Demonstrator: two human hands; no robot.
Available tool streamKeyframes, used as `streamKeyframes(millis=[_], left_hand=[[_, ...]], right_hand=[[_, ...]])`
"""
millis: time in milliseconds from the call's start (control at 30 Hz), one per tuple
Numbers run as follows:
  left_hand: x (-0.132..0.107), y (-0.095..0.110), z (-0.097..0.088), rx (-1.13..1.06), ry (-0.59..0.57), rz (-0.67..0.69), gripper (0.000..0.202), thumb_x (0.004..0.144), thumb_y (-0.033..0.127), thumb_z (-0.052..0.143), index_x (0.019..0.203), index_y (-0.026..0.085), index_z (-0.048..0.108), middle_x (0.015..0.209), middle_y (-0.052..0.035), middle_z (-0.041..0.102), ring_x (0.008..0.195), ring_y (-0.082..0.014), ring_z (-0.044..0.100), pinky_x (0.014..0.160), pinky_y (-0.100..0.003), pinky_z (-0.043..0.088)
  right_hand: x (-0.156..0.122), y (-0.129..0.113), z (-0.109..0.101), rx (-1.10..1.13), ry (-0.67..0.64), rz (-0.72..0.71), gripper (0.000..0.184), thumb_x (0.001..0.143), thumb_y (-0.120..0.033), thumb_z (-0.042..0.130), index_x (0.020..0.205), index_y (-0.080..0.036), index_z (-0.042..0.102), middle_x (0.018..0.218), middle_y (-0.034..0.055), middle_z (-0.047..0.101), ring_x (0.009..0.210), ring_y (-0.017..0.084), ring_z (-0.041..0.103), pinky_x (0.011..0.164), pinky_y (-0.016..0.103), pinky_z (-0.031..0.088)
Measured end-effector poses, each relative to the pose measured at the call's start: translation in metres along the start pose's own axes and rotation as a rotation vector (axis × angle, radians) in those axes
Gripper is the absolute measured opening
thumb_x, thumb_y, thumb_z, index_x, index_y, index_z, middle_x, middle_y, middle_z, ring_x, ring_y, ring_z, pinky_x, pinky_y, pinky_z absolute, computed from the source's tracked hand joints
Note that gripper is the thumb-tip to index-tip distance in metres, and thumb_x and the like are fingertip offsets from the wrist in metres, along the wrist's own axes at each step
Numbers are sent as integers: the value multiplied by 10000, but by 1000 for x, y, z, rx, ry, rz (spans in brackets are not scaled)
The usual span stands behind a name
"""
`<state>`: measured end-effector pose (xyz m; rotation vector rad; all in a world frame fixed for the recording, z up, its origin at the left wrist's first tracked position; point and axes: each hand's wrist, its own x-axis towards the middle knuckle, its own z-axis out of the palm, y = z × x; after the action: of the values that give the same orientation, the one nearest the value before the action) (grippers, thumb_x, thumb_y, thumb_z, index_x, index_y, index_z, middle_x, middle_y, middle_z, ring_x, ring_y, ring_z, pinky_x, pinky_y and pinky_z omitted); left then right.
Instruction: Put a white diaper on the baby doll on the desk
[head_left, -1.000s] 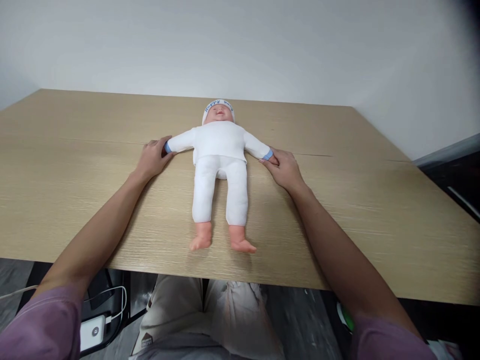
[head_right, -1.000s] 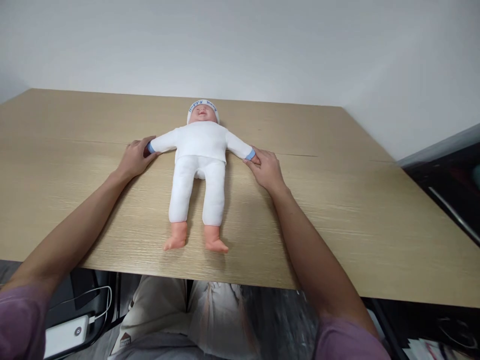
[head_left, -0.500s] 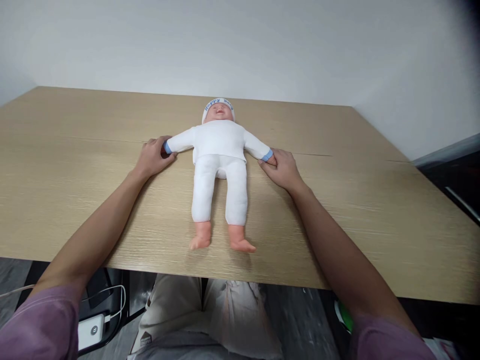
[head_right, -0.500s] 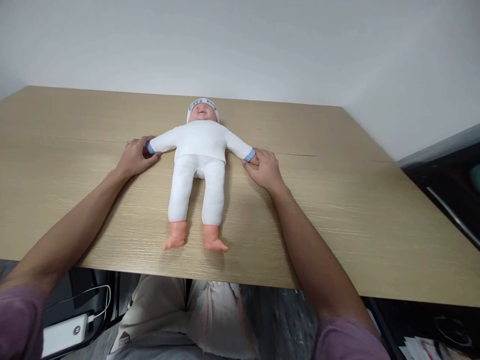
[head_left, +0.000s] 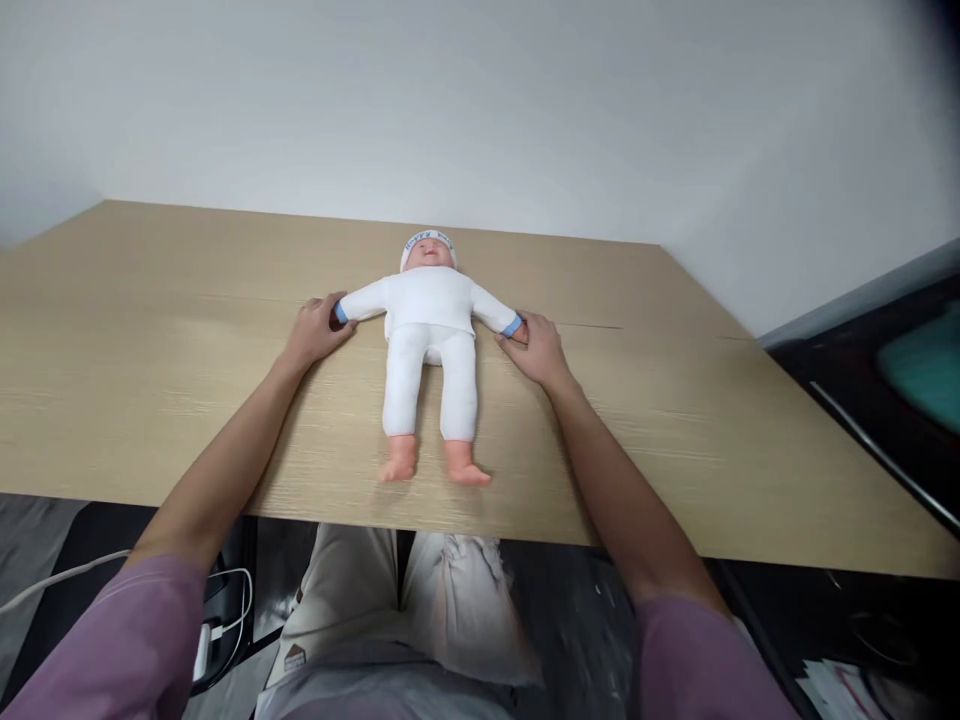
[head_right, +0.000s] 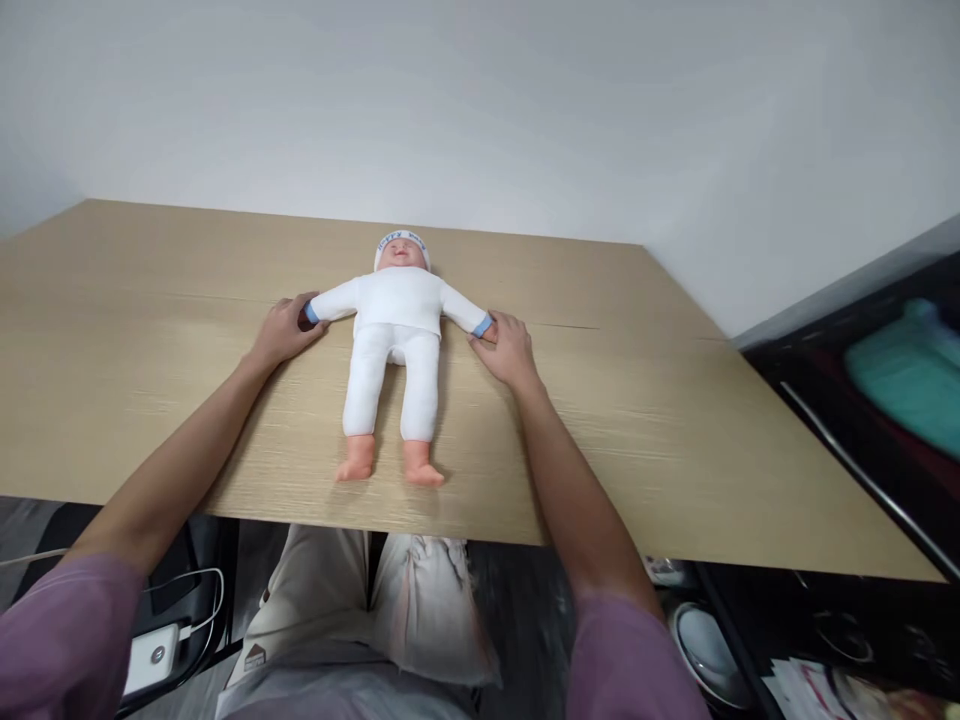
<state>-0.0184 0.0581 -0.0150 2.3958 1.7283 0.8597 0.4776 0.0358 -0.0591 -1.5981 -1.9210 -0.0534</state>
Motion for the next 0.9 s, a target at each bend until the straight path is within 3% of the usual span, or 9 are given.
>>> streamKeyframes(millis=[167,300,367,433,533,600,700,767,900], left_hand=[[-24,20,-6,29,44,-88,893,975,547,601,1735,91,488,1676,-286,627,1578,-488,538,1306,-681,433],[-74,73,-24,-30,87,-140,744,1028,484,577,1684,139,509,1758,-258,538,1649,-482,453,1345,-724,384],[-118,110,-39,-124,129,-131,662,1077,482,568,1628,116,544,1717,-282,560,1643,-465,463,1381,-720,353],[-179,147,-52,-180,118,-66,582,1138,534,524,1629,224,554,1726,-195,579,1647,-385,493,1401,-653,394],[-282,187,-54,-454,-42,-4,353,1119,572,520,1366,448,739,1353,-100,803,1314,-382,738,1196,-709,562],[-338,203,-36,-580,-305,3,279,1048,617,594,1079,444,811,1061,-118,822,1068,-405,774,1098,-730,578],[-381,217,11,-757,-476,-401,315,1004,668,679,1105,388,784,1196,-145,806,1177,-396,762,1160,-648,582],[-385,224,45,-899,-524,-660,459,864,725,819,1130,356,756,1185,-120,797,1181,-386,762,1138,-596,602],[-366,240,94,-994,-569,-785,608,705,731,943,1072,296,730,1053,-93,784,1144,-367,775,1143,-535,600]], right_hand=[[-32,-45,-16,-40,92,138,786,979,-454,626,1651,-58,527,1654,318,605,1556,457,526,1312,689,432],[-95,-101,-51,-44,90,146,768,1041,-414,561,1730,-97,445,1739,286,529,1642,433,457,1368,710,376],[-144,-127,-77,-8,68,66,683,1115,-441,474,1744,-175,469,1781,227,520,1674,384,453,1399,665,385],[-204,-145,-101,21,94,81,604,1116,-497,469,1663,-268,581,1687,185,633,1622,407,544,1353,723,438],[-300,-157,-119,129,76,203,379,1006,-567,622,1335,-450,770,1204,125,834,1249,457,777,1167,791,573],[-352,-157,-115,233,58,325,245,958,-613,658,1138,-511,789,1016,89,823,1070,461,802,1057,791,625],[-396,-155,-92,404,-9,628,319,952,-715,645,1135,-492,779,1071,86,826,1070,469,792,1026,780,640],[-405,-154,-74,507,-74,807,414,906,-792,648,1183,-509,769,1131,73,828,1137,481,782,1039,770,635],[-404,-156,-45,688,-175,1002,449,722,-849,783,1038,-530,774,1090,48,830,1240,505,758,1023,725,624]])
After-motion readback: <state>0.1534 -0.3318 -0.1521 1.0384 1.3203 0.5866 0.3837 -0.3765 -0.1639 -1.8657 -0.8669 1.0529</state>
